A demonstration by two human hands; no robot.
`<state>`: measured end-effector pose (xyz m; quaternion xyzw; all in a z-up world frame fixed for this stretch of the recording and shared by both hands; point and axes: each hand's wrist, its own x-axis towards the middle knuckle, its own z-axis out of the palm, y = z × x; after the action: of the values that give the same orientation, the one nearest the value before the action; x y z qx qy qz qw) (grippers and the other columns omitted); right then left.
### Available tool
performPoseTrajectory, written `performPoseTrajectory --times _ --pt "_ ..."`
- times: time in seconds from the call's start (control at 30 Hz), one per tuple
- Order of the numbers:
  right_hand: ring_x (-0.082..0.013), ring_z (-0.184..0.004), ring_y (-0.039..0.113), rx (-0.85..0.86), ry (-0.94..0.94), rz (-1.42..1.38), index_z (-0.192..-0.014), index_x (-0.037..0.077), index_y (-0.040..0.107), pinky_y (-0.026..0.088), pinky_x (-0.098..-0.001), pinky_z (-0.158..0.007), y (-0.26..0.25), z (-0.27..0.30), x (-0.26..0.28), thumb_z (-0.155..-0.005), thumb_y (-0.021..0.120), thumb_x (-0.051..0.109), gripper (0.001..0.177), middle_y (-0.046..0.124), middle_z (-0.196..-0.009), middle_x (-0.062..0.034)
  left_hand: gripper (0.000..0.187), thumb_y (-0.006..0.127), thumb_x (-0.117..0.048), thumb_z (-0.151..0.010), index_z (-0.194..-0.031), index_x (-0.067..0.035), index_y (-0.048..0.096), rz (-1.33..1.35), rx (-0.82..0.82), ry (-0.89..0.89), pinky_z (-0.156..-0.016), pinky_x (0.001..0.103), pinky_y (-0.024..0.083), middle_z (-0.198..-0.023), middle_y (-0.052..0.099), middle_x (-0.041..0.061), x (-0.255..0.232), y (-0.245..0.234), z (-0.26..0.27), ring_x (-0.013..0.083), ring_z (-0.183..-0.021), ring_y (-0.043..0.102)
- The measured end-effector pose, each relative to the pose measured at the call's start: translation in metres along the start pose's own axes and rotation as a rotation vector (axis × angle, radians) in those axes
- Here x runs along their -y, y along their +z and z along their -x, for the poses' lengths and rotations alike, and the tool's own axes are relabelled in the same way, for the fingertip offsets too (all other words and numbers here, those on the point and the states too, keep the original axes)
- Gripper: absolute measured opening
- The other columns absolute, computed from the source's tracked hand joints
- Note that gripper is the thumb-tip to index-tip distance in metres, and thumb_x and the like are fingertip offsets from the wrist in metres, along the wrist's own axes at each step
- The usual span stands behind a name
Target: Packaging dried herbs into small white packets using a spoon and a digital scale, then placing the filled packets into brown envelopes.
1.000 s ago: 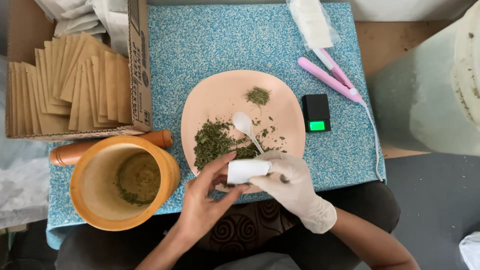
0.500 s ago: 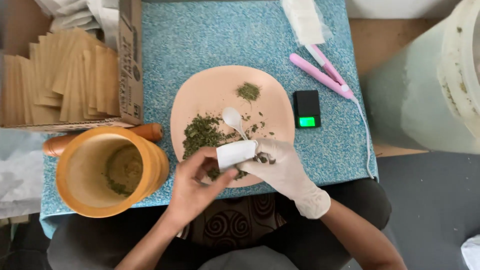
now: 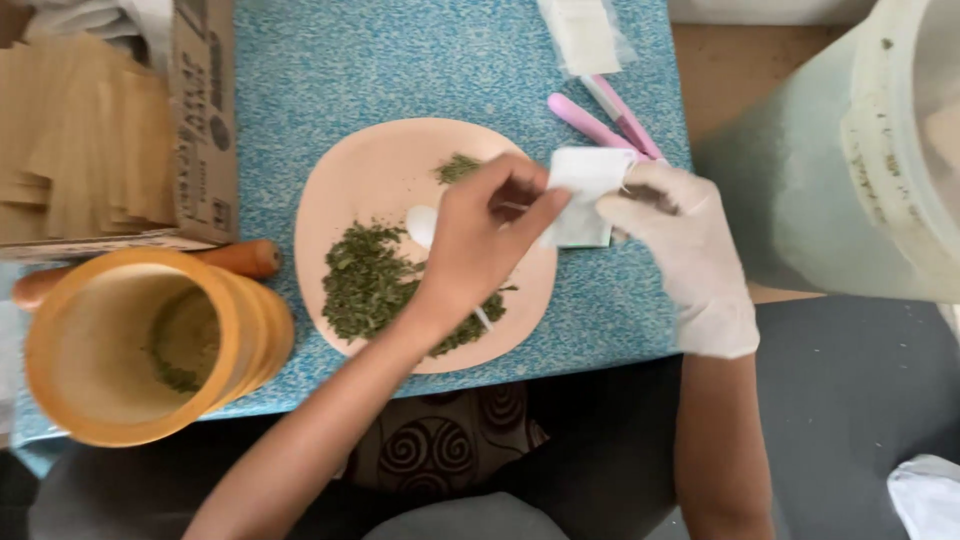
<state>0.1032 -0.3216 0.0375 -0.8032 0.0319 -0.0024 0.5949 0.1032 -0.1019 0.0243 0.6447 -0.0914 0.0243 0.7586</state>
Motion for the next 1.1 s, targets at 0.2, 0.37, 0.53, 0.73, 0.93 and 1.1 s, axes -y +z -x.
performPoseTrajectory --times 0.2,0.37,0.53,0.73,0.93,1.1 --pt "-0.0113 -0.069 0.065 -0.050 0.059 -0.053 -0.110 -0.001 0.077 0.049 -0.0245 -0.057 -0.027 -0.027 -0.010 -0.090 0.085 -0.003 0.021 0.072 -0.089 -0.0130 0.013 0.075 -0.011 -0.095 -0.100 -0.001 0.071 -0.069 0.133 -0.141 -0.059 0.029 0.069 -0.082 0.077 0.015 0.025 0.020 -0.049 0.0175 -0.068 0.080" --pt "-0.0095 -0.069 0.063 -0.041 0.109 -0.063 -0.107 0.002 0.076 0.046 -0.0211 -0.056 -0.028 -0.039 -0.019 -0.087 0.087 -0.001 0.023 0.073 -0.091 -0.0106 0.018 0.072 -0.019 -0.100 -0.108 -0.002 0.071 -0.300 0.154 -0.101 -0.063 0.033 0.064 -0.091 0.080 0.015 0.048 0.017 -0.061 0.0191 -0.076 0.081" --pt "-0.0123 -0.074 0.068 0.001 0.111 -0.082 -0.101 0.003 0.076 0.047 -0.0198 -0.059 -0.030 -0.040 -0.013 -0.088 0.087 -0.001 0.018 0.074 -0.091 -0.0114 0.055 0.069 -0.037 -0.105 -0.141 0.005 0.063 -0.407 0.169 -0.110 -0.076 0.040 0.062 -0.116 0.077 0.025 0.047 0.017 -0.069 0.0233 -0.092 0.076" --pt "-0.0140 -0.071 0.066 0.021 0.096 -0.101 -0.109 -0.004 0.076 0.047 -0.0224 -0.057 -0.032 -0.043 -0.022 -0.093 0.086 0.002 0.020 0.070 -0.090 -0.0163 0.017 0.079 -0.028 -0.097 -0.105 -0.012 0.080 -0.433 0.180 -0.104 -0.073 0.033 0.062 -0.088 0.079 0.003 0.070 0.016 -0.088 0.0135 -0.082 0.075" --pt "-0.0131 -0.070 0.073 0.019 0.120 -0.047 -0.107 -0.002 0.079 0.045 -0.0180 -0.054 -0.033 -0.054 -0.037 -0.092 0.086 0.005 0.018 0.075 -0.087 -0.0147 0.015 0.077 -0.022 -0.097 -0.104 -0.009 0.080 -0.531 0.221 -0.097 -0.068 0.035 0.061 -0.083 0.079 0.005 0.070 0.018 -0.089 0.0179 -0.078 0.077" --pt "-0.0110 -0.068 0.075 0.007 0.173 0.069 -0.108 0.005 0.083 0.048 -0.0191 -0.057 -0.034 -0.066 -0.060 -0.090 0.088 0.013 0.020 0.079 -0.091 -0.0120 0.015 0.080 -0.020 -0.094 -0.103 -0.009 0.075 -0.716 0.246 0.028 -0.076 0.050 0.064 -0.082 0.081 0.009 0.077 0.022 -0.091 0.0330 -0.084 0.080"
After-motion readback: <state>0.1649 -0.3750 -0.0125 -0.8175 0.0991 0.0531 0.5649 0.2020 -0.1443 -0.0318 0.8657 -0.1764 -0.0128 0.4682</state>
